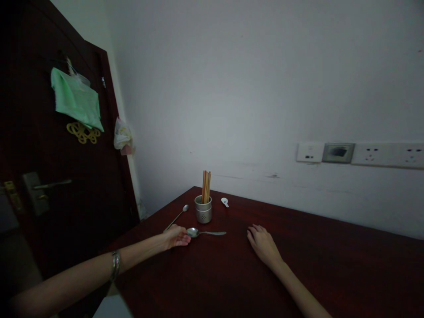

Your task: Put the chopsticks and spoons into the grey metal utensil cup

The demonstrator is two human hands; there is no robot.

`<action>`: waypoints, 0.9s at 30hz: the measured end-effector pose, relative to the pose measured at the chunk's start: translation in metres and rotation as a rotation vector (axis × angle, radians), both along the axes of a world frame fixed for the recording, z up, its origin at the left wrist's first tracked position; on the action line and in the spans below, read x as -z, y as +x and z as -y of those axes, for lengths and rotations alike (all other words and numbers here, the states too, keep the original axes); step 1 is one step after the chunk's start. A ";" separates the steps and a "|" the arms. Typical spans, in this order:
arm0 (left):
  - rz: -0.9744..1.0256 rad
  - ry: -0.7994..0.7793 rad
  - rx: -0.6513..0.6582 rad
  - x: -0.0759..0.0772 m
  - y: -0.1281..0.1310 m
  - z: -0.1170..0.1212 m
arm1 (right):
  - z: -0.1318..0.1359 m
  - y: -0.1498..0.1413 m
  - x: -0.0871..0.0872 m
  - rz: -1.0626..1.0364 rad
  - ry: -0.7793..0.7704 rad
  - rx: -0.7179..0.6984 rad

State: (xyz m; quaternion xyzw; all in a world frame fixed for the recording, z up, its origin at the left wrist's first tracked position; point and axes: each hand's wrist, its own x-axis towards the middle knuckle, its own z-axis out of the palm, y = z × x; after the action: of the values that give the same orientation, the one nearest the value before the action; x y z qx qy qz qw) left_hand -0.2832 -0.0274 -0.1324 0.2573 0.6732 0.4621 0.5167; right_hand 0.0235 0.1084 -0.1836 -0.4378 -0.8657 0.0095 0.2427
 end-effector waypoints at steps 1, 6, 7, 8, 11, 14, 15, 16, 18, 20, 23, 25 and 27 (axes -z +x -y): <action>-0.009 -0.005 0.004 0.002 0.000 0.000 | 0.000 0.000 0.000 -0.004 0.000 0.001; -0.071 -0.022 0.043 0.002 -0.002 0.001 | 0.003 0.000 -0.003 -0.019 -0.008 -0.004; -0.090 -0.032 0.057 0.001 -0.002 0.002 | 0.003 0.000 -0.003 -0.025 -0.008 -0.005; -0.112 -0.040 0.074 0.000 -0.002 0.002 | 0.003 0.000 -0.003 -0.032 -0.008 -0.006; -0.183 -0.054 0.153 -0.003 -0.001 0.005 | 0.002 0.000 -0.001 -0.038 -0.002 -0.009; -0.277 -0.061 0.194 -0.008 0.001 0.008 | -0.001 0.001 0.002 -0.031 0.008 -0.015; -0.326 -0.057 0.184 -0.010 0.001 0.008 | -0.002 0.001 0.003 -0.029 0.010 -0.015; -0.387 -0.043 0.163 -0.013 0.001 0.008 | -0.003 0.001 0.004 -0.027 0.013 -0.015; -0.532 0.027 0.127 -0.021 -0.002 0.005 | -0.003 0.000 0.005 -0.021 0.018 -0.010; -0.696 0.162 0.101 -0.031 -0.008 -0.002 | -0.003 0.000 0.005 -0.012 0.022 -0.001; -0.920 0.441 0.059 -0.051 -0.019 -0.020 | -0.003 -0.001 0.005 -0.013 0.024 0.009; -1.025 0.599 0.031 -0.064 -0.024 -0.038 | -0.003 -0.002 0.006 -0.023 0.022 0.010; -1.078 0.702 0.009 -0.072 -0.027 -0.059 | -0.004 -0.002 0.006 -0.029 0.020 0.008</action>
State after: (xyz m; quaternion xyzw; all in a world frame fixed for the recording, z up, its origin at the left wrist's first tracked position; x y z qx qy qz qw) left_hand -0.3106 0.0317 -0.0599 0.6102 0.6460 0.4586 -0.0069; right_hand 0.0219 0.1120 -0.1897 -0.4384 -0.8605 0.0061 0.2596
